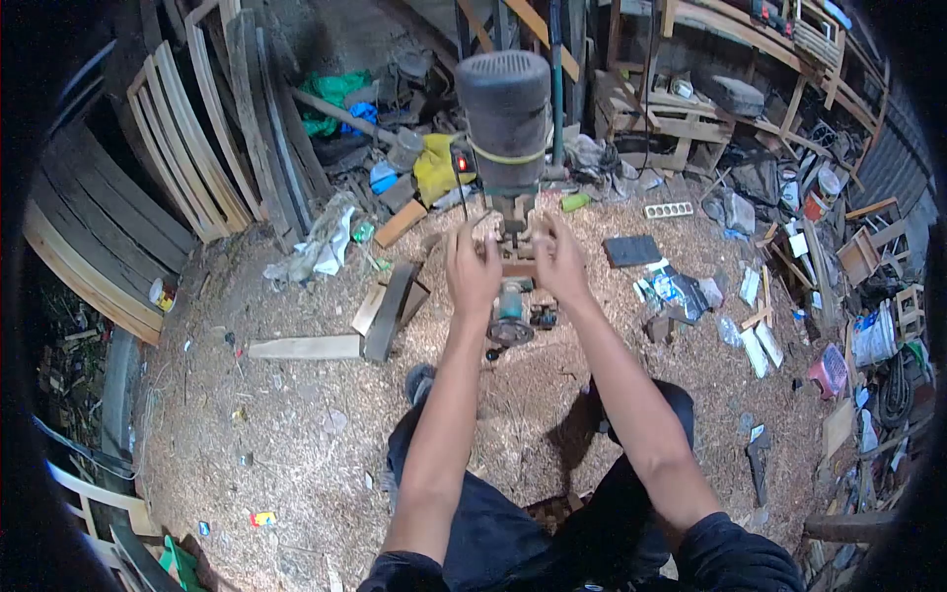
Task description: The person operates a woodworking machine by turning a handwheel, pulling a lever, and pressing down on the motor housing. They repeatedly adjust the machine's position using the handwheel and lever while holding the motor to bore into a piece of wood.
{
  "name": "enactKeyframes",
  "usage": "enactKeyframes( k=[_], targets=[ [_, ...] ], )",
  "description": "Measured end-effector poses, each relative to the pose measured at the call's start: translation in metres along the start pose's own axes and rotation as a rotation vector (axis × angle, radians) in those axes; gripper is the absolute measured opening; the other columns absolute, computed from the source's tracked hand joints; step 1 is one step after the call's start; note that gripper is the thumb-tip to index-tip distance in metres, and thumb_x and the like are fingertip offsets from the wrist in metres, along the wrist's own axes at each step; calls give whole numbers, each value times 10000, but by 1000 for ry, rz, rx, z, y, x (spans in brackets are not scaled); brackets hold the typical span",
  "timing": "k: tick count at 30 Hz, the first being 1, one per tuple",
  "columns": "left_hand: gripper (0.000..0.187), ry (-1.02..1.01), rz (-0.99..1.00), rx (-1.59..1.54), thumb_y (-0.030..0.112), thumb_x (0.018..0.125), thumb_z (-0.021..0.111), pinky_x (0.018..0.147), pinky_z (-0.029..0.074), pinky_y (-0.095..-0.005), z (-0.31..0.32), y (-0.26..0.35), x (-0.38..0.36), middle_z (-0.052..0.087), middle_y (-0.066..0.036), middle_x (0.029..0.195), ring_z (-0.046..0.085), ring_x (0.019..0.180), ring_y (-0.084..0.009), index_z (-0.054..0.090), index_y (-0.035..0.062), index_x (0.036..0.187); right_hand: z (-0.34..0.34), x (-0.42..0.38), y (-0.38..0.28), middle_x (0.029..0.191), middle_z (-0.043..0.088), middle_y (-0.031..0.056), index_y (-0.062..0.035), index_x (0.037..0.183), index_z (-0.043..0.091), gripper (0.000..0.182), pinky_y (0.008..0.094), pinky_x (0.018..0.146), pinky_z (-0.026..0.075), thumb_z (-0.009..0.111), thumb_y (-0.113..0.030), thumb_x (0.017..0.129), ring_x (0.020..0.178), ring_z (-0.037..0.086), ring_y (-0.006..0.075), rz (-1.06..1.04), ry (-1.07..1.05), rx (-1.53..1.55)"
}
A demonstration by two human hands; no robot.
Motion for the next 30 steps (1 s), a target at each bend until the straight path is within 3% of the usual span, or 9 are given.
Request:
enactKeyframes(
  k=[5,7,15,18,21,23,25,28,30],
  targets=[
    [362,307,414,-82,164,887,624,1011,421,-478,-1,98,148,573,-224,1214,538,1160,-407,566,-22,1191,-27,135,-73,1187,654,213,24,1340,521,426,391,940,508,607,-138,955,1110,649,287,-187,172,-40],
    [362,319,436,-82,201,874,633,1003,418,-471,18,104,190,577,-195,1226,543,1160,-387,580,10,1176,-31,185,-89,1174,630,257,45,1304,523,430,427,953,487,617,-135,925,1100,625,380,-242,246,-43],
    [277,395,476,-30,107,772,507,970,437,-460,54,96,237,675,-151,1085,619,1046,-347,675,49,985,-21,354,-52,1173,601,288,49,1289,512,476,488,975,451,648,-186,898,1130,582,424,-259,305,-187],
    [291,371,494,-78,121,758,506,980,444,-457,54,91,236,681,-147,1065,628,1025,-353,681,61,983,-10,426,-4,1405,487,335,96,1500,247,1020,453,1120,381,707,-522,832,1329,478,441,-31,36,-204],
    [290,409,500,-33,112,783,459,961,463,-438,56,89,234,693,-159,1061,641,1025,-361,682,40,954,-12,427,-36,1439,453,342,95,1494,248,1198,414,1114,398,663,-752,756,1359,464,409,81,38,-114],
    [288,401,475,-43,109,786,457,951,467,-432,56,88,234,696,-148,1057,642,1018,-357,684,43,950,-5,447,-25,942,686,130,40,1055,688,633,363,818,481,623,-572,908,921,629,207,-41,-2,324],
    [281,415,487,-45,106,784,455,941,468,-425,57,87,230,700,-142,1035,644,1001,-351,687,46,933,-23,403,-94,793,674,130,10,999,698,723,369,697,487,440,-665,971,720,632,252,311,241,154],
    [264,432,511,-66,105,778,457,929,471,-425,58,85,230,704,-130,1008,647,972,-345,687,52,896,-30,376,-94,676,585,66,-59,660,612,743,335,562,400,443,-729,935,632,560,207,412,201,397],
    [231,421,486,-65,123,777,479,969,437,-441,62,80,227,696,-104,994,639,969,-324,673,70,891,-36,349,-86,719,621,78,-43,768,628,714,362,581,426,458,-716,937,683,605,232,380,172,337]
  ],
)
Point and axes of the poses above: each hand's wrist, its own x-axis towards the middle knuckle, its own z-axis out of the palm, y = z × x, the point moved 2 cm from there along x, towards the middle knuckle
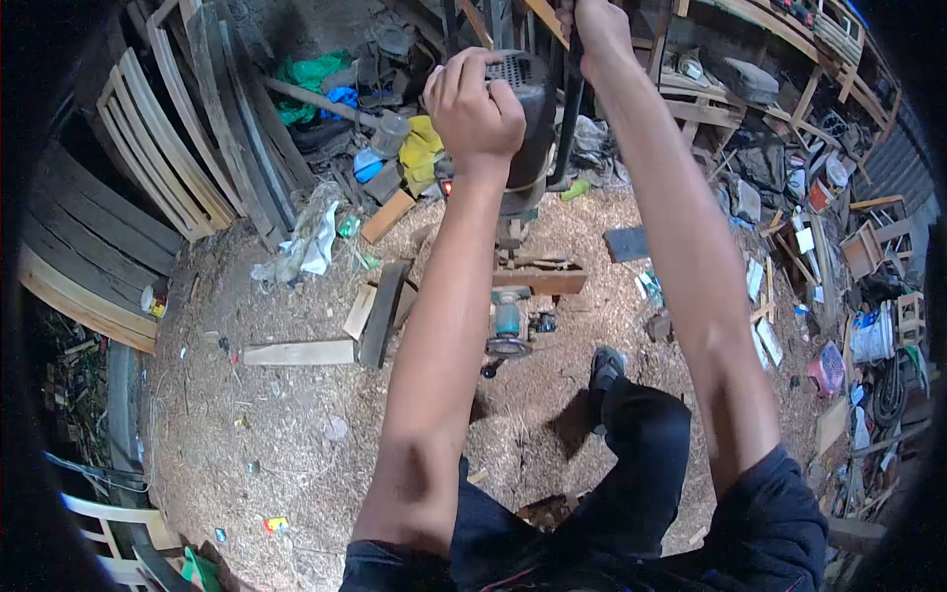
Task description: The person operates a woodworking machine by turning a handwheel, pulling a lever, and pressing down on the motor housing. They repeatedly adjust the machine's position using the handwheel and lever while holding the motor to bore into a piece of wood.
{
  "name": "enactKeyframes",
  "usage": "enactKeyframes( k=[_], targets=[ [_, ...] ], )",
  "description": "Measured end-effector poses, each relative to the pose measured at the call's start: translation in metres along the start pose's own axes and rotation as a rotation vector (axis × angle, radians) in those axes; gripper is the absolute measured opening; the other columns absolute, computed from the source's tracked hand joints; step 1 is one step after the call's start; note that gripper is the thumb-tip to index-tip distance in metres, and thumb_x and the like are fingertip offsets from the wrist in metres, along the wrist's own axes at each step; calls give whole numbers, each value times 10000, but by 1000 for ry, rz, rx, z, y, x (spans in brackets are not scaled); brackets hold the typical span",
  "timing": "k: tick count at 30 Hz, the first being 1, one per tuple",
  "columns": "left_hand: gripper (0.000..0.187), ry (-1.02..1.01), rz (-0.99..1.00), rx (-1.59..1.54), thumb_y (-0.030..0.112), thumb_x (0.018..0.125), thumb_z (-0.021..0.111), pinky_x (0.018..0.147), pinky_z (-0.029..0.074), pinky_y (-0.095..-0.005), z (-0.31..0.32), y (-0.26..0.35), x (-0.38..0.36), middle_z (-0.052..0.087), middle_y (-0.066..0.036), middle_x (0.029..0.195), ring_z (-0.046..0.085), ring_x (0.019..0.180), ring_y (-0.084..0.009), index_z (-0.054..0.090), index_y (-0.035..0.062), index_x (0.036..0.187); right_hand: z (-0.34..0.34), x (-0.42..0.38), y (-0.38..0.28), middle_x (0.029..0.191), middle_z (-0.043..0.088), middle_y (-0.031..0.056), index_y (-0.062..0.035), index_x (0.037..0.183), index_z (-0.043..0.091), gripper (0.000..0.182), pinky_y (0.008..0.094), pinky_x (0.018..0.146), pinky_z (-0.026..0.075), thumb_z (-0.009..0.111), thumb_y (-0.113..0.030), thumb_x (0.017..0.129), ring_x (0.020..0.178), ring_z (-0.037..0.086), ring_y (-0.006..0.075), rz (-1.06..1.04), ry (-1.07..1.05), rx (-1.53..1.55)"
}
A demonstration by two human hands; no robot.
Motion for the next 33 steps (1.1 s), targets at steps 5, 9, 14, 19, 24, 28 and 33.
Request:
enactKeyframes(
  k=[5,9,14,19,24,28,33],
  targets=[
    [198,-36,-25,-3,138,785,493,995,410,-454,-3,-2,-16,689,-97,974,628,972,-312,656,71,875,-45,-153,18,632,510,18,1,660,584,491,331,584,302,470,-354,979,600,419,144,-303,-112,137],
    [224,-49,-15,37,121,786,466,952,440,-436,-7,0,-27,689,-123,962,632,945,-331,662,58,874,-96,-266,67,820,612,73,32,907,624,291,366,776,400,478,-212,967,855,543,181,-139,-226,-39],
    [177,-104,-36,62,154,815,501,997,400,-458,-7,-4,-36,665,-121,965,609,985,-321,637,52,863,-105,-271,22,1033,662,176,82,1164,576,354,417,934,518,541,-135,887,1069,631,277,388,-593,-682],
    [195,-232,25,31,201,848,529,1012,389,-467,-14,-7,-32,656,-128,1024,580,1065,-328,642,47,885,-75,-240,59,821,647,191,124,980,601,240,384,487,507,567,-62,833,652,659,264,494,-985,-1143],
    [202,-161,139,46,183,871,532,1002,409,-478,-14,-10,-39,656,-141,1056,570,1094,-364,666,48,941,-89,-276,60,767,659,246,152,912,636,224,408,550,521,587,-54,840,672,686,298,447,-498,-886],
    [211,-73,183,41,139,844,526,981,430,-472,-13,-5,-38,661,-141,1049,581,1063,-365,679,62,966,-98,-286,86,687,581,139,115,949,614,215,381,449,460,596,-83,867,533,578,213,537,-347,-666],
    [296,-200,116,75,174,852,524,1051,390,-486,-18,-3,-38,628,-188,1151,540,1177,-386,642,13,1071,-98,-300,80,719,648,159,97,1026,657,251,398,485,488,591,-68,848,572,636,246,596,-291,-574]
  ],
)
Point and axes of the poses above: each hand's wrist, its own x-axis towards the middle knuckle, its own z-axis out of the palm, y = z × x, the point moved 2 cm from there along x, towards the middle knuckle
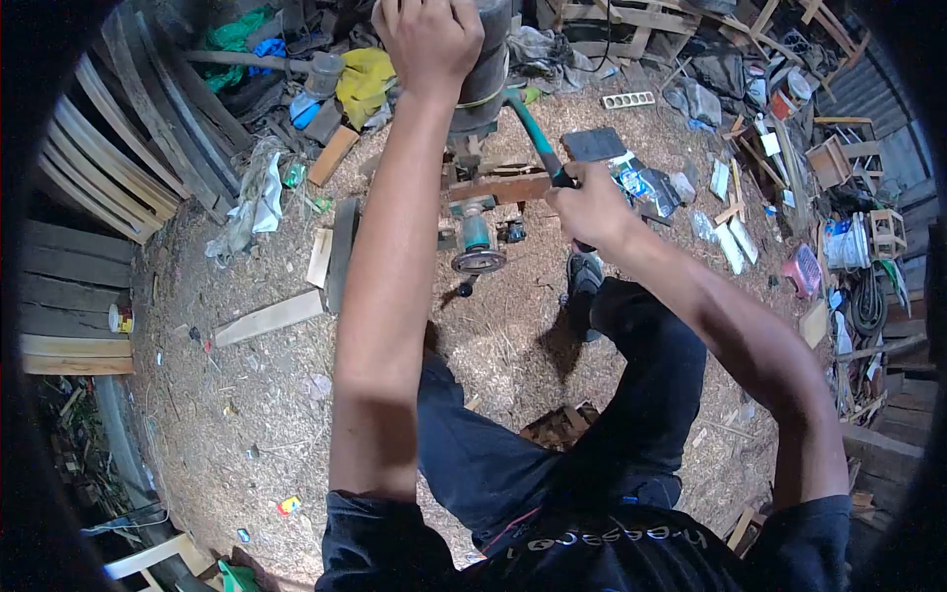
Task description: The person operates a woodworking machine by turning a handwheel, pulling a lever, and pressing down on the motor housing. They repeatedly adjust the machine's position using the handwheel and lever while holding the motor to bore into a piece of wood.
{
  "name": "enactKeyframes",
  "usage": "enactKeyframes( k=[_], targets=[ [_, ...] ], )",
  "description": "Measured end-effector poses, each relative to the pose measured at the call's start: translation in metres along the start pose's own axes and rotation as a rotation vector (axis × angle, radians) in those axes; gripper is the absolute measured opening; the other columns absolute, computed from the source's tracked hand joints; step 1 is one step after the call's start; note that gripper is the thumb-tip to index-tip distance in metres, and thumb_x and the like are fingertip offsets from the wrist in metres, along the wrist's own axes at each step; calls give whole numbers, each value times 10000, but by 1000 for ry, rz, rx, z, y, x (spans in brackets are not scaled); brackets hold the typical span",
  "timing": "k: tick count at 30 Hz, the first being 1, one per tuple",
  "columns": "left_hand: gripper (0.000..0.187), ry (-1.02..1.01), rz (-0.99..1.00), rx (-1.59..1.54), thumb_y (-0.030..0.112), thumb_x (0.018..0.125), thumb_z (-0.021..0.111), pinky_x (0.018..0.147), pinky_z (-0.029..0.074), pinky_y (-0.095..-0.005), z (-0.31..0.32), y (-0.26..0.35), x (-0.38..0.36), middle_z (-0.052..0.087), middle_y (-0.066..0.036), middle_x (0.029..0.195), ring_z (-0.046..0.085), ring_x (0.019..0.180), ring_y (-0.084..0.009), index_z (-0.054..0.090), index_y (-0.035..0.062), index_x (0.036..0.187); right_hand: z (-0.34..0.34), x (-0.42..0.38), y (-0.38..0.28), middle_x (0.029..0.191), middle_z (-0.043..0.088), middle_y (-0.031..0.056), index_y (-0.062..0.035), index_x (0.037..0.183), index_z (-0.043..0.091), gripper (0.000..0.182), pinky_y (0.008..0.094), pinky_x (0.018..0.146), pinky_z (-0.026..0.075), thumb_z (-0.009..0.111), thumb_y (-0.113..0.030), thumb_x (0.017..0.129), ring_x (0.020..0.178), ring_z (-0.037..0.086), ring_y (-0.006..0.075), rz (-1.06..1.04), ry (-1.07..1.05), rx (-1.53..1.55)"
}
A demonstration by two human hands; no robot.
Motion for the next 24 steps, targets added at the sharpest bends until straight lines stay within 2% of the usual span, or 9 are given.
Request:
enactKeyframes(
  k=[1,4,7,10,11,13,15,18,24],
  targets=[
    [285,58,19,16,151,826,512,1049,396,-485,2,1,1,631,-183,1121,545,1169,-385,643,12,1037,2,8,9,688,624,131,92,1032,646,235,390,458,479,561,-50,865,533,610,220,-49,34,-49],
    [272,56,38,-3,156,818,520,1042,399,-483,-1,3,1,636,-174,1108,550,1163,-378,644,16,1015,5,-2,9,679,619,130,95,1045,632,239,387,471,488,541,-53,881,540,619,219,-6,29,49],
    [252,107,50,-41,125,794,527,999,432,-471,-2,5,-2,644,-164,1073,579,1113,-369,647,31,995,7,0,20,699,633,147,89,1078,624,263,381,496,504,546,-82,895,555,635,230,-6,25,-28],
    [232,188,69,-74,109,777,532,967,453,-468,-3,7,-6,646,-160,1047,594,1068,-370,645,28,963,12,-9,26,717,646,165,82,1077,625,268,404,582,522,565,-112,902,617,659,251,10,49,-89],
    [231,192,72,-74,112,776,534,967,452,-470,-5,8,-7,645,-159,1046,594,1067,-370,644,26,960,15,-5,39,750,659,200,86,1098,614,291,438,676,520,590,-129,903,700,677,298,-99,95,-151],
    [211,209,73,-80,117,775,539,965,453,-473,-4,7,-8,648,-156,1035,594,1060,-368,648,23,929,22,-2,53,783,665,225,93,1115,605,312,448,731,510,597,-130,898,758,679,332,-125,124,-182],
    [198,196,54,-50,118,772,542,959,456,-474,-3,5,-13,650,-156,1029,595,1061,-366,651,22,908,33,2,82,677,544,26,36,1298,550,385,340,514,407,581,-129,952,549,495,116,-240,167,-227],
    [179,202,32,-52,121,766,549,936,467,-466,2,4,-16,659,-151,1001,603,1044,-358,654,25,875,43,8,100,705,544,30,39,1314,538,411,329,576,410,590,-128,942,621,491,107,-253,214,-179],
    [170,199,49,-68,110,773,537,900,479,-456,7,0,-10,660,-153,970,614,993,-360,651,22,865,49,5,105,735,588,155,-1,1363,516,475,405,631,465,611,-151,923,647,580,234,-228,234,-178]
  ],
)
Point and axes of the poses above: each hand's wrist, its own x-axis towards the middle knuckle, its own z-axis out of the palm, y = z × x, the point moved 2 cm from there along x, towards the middle knuckle
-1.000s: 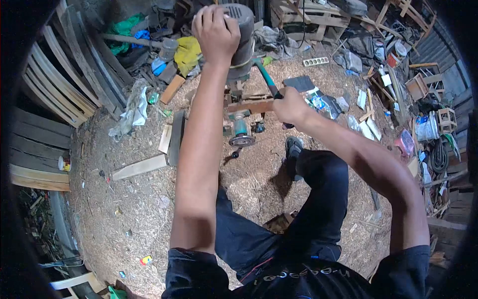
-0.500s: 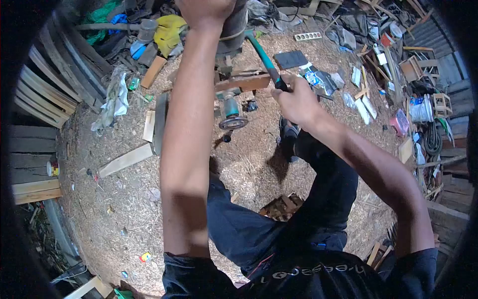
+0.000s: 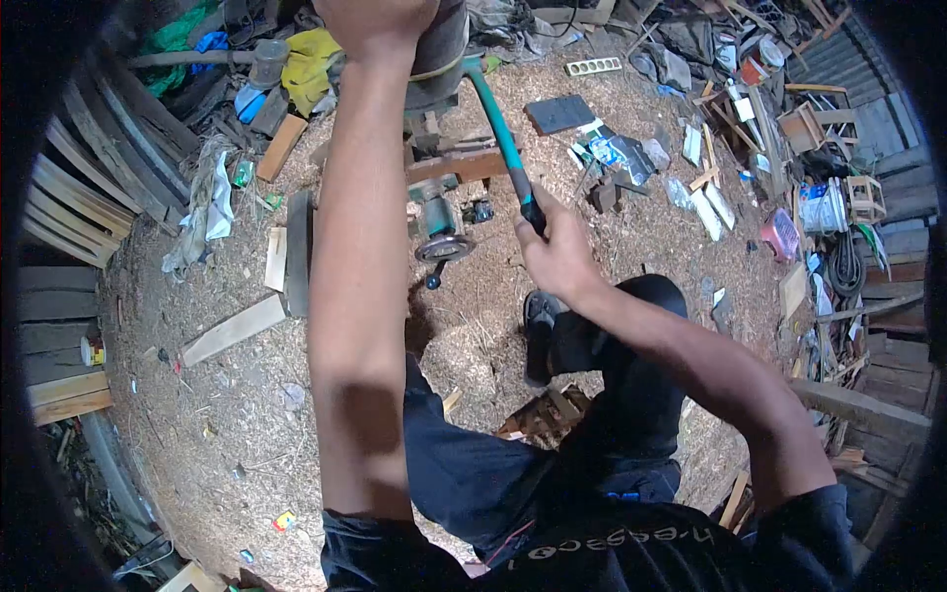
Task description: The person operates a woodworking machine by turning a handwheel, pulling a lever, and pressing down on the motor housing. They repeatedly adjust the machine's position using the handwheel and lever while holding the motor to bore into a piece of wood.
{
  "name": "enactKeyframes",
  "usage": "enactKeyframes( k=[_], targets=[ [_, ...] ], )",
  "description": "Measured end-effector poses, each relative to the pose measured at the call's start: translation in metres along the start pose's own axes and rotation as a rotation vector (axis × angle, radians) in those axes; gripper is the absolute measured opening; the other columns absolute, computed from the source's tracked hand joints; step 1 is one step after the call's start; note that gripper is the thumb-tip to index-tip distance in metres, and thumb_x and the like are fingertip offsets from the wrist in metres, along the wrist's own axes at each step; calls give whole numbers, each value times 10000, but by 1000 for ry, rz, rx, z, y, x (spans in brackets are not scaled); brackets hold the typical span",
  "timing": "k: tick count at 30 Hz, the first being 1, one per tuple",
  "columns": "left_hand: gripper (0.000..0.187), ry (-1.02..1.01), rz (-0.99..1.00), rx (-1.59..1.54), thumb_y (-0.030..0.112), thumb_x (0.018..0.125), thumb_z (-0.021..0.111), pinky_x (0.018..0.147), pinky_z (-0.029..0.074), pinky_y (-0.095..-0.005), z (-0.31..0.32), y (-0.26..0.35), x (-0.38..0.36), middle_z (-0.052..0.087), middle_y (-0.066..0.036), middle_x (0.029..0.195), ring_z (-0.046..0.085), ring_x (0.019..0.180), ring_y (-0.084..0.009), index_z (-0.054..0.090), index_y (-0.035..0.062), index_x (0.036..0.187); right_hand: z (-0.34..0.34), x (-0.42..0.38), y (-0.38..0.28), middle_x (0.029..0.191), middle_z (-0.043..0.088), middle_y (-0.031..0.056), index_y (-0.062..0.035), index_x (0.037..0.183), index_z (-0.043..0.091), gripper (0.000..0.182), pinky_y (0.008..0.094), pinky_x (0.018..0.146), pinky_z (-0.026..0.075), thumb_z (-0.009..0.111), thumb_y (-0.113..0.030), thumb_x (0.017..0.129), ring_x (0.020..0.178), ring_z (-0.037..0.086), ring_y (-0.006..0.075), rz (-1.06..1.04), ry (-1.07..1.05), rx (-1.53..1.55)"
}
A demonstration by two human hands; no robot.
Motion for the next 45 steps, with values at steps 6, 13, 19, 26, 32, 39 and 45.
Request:
enactKeyframes(
  k=[6,13,19,26,32,39,45],
  targets=[
    [158,-28,15,-12,109,793,532,884,482,-462,-2,2,-1,657,-157,959,613,981,-366,642,15,858,13,-5,18,765,587,202,-4,1362,491,457,451,665,473,596,-156,943,691,613,306,13,-7,-33],
    [157,-21,3,-21,104,784,536,880,483,-468,-2,2,-3,658,-166,951,614,971,-369,648,12,847,30,-4,39,878,607,293,6,1429,405,490,499,714,487,537,-113,973,778,625,454,-184,53,-19],
    [166,-34,-54,-4,118,775,524,877,479,-473,-4,4,-6,658,-177,932,615,959,-375,638,11,832,78,0,99,983,614,333,19,1518,243,627,520,756,500,523,-87,967,889,640,479,-266,97,-53],
    [189,-139,-69,-21,151,809,570,948,438,-474,4,-14,-26,652,-166,1057,583,1050,-371,668,44,930,118,18,145,1209,539,401,78,1511,203,661,560,852,492,528,-95,963,999,598,539,-307,149,-123],
    [191,-39,-38,-15,113,792,502,905,430,-404,9,-12,-33,690,-68,930,609,925,-289,688,106,832,146,29,179,1243,531,395,73,1500,226,643,561,886,484,519,-127,964,1039,575,561,-212,120,-137],
    [240,-73,-43,-5,80,787,470,878,455,-394,7,-10,-36,706,-97,942,625,912,-291,706,74,835,161,43,197,1291,532,342,-16,1525,226,642,561,895,491,491,-183,965,1042,595,520,-178,112,-58],
    [228,-91,-65,-7,92,792,469,878,443,-396,6,-8,-39,695,-105,934,615,896,-298,692,56,821,174,57,207,1306,528,326,-20,1526,229,629,555,912,487,473,-160,964,1082,582,516,-226,149,29]
  ],
)
Point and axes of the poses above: each hand's wrist, its own x-axis towards the middle knuckle, its own z-axis out of the palm, y = z × x, the point moved 2 cm from there along x, towards the middle knuckle
